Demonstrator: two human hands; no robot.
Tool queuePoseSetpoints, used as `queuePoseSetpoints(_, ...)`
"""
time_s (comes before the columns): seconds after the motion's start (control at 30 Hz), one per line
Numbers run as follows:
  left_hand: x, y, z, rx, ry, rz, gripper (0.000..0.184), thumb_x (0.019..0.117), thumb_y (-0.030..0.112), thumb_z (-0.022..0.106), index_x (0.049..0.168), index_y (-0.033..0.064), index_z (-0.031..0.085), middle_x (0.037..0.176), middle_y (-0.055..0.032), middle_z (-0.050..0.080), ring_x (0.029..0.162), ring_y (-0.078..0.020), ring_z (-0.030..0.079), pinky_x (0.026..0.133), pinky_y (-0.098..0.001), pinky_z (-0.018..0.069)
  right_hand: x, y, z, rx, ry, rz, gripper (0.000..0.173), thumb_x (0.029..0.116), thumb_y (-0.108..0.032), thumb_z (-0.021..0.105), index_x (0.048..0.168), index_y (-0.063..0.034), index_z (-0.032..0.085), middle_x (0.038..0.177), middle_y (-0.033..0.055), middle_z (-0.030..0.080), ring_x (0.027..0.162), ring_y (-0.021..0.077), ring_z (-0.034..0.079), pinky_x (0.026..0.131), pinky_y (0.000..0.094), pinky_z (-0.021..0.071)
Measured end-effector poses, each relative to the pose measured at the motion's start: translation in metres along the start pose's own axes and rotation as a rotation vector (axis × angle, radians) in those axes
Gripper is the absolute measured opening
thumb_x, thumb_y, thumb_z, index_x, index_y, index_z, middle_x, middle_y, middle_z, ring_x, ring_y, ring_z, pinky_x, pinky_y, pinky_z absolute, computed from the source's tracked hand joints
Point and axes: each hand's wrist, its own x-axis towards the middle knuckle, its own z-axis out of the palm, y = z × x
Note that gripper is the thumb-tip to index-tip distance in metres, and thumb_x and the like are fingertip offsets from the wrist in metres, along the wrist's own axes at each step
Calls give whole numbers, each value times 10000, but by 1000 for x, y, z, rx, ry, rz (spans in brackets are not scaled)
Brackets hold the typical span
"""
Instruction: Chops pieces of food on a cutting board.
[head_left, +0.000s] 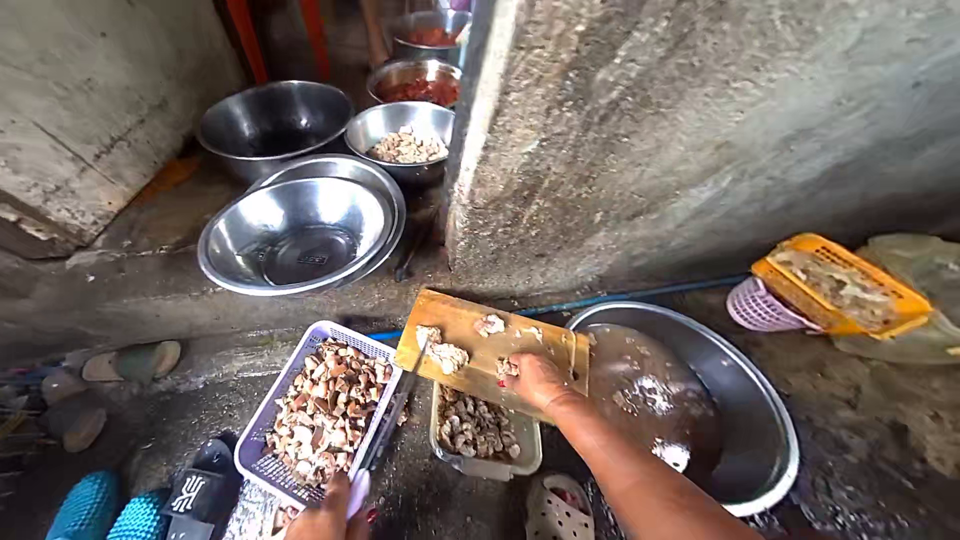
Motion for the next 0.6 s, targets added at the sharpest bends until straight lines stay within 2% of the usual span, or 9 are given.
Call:
queuePoseSetpoints(0.07,20,25,22,55,-102,-32,477,1077,324,507,1380,-44,525,1054,-310,693,1009,-498,688,885,-655,528,-9,12,6,121,39,20,492,972,-209,698,1403,0,583,1333,234,644,1293,385,590,1124,554,428)
queuePoseSetpoints(0.1,33,38,32,95,-142,-49,488,1083,342,494,1415,-16,509,1096,-304,692,1051,-491,682,912,-647,523,-12,15,7,158,62,6,466,983,-195,681,1395,0,587,1337,235,641,1298,383,586,1130,548,423)
queuePoseSetpoints(0.2,65,70,56,193,-202,-57,513,1098,386,441,1485,50,449,1157,-254,697,1108,-439,683,951,-602,529,-15,18,14,131,67,-53,320,1036,-166,572,1287,11,664,1292,238,666,1286,389,597,1124,545,425)
queuePoseSetpoints(0.3,88,92,74,253,-206,-60,496,1109,373,402,1491,57,423,1157,-236,699,1105,-418,692,944,-579,541,-14,15,20,122,46,-52,310,1059,-183,531,1235,20,686,1262,238,681,1272,384,609,1119,540,432)
queuePoseSetpoints(0.5,171,115,110,287,-107,-92,458,1121,348,355,1502,99,406,1222,-219,689,1132,-418,687,940,-594,546,-10,21,30,106,64,-115,263,1030,-102,554,1207,4,718,1300,214,670,1296,368,592,1136,521,424)
queuePoseSetpoints(0.6,159,98,111,288,-139,-118,487,1117,365,369,1524,97,387,1227,-223,684,1146,-415,680,956,-593,539,-14,24,28,145,89,-28,268,1031,-129,572,1216,11,708,1277,218,682,1277,363,611,1124,515,441)
